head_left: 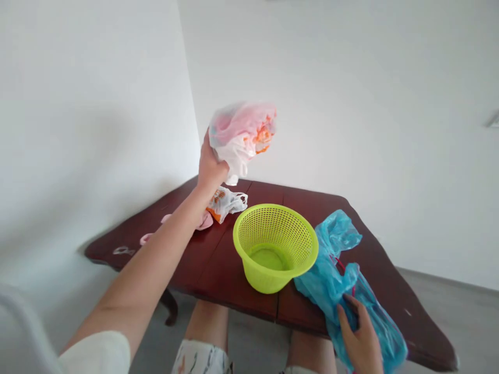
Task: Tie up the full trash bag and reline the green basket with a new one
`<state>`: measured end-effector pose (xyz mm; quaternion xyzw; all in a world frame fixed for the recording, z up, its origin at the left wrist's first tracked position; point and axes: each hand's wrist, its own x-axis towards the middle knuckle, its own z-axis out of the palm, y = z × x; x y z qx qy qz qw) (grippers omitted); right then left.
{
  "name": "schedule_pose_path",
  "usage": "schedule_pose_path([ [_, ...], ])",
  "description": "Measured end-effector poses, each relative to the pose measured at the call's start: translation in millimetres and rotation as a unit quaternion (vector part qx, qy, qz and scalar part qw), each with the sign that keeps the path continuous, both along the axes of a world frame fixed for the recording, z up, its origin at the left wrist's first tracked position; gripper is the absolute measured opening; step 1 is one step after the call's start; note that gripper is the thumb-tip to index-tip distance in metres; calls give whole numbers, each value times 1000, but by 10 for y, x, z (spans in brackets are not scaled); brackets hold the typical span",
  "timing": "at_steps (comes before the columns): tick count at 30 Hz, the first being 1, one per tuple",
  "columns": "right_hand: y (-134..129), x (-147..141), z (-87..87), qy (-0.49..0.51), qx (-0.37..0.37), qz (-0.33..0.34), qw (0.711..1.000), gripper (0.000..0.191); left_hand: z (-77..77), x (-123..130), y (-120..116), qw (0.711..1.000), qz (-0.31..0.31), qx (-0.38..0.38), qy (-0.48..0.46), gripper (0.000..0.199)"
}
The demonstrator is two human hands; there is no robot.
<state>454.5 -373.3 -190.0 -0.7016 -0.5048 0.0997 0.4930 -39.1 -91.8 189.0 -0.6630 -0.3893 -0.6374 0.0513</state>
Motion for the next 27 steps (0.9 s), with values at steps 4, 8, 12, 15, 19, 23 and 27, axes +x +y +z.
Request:
schedule_pose_path([
  [4, 47, -78, -89, -53, -9, -24, 998, 63, -512, -383, 423, 945, 215, -235, 71, 108],
  [8, 76, -260, -138, -162, 34, -44, 985, 50, -1292, -360, 638, 864, 229, -412, 177, 90],
  [12, 72, -433, -123, -249, 52, -57, 965, 41, -1854, -159, 732, 828, 203, -476, 217, 82],
  [15, 58, -496, -94, -269, 36, -78, 959, 41, -2074, -28, 790, 813, 202, -498, 225, 80],
  [19, 47, -503, -89, -261, 28, -79, 962, 43, -2117, 92, 845, 824, 210, -473, 232, 87],
  [23, 40, -475, -76, -208, 42, -74, 974, 44, -2033, 55, 829, 848, 196, -421, 255, 100],
  [27, -20, -458, 68, -93, 61, -31, 993, 44, -2002, -275, 593, 920, 130, -312, 199, 115],
])
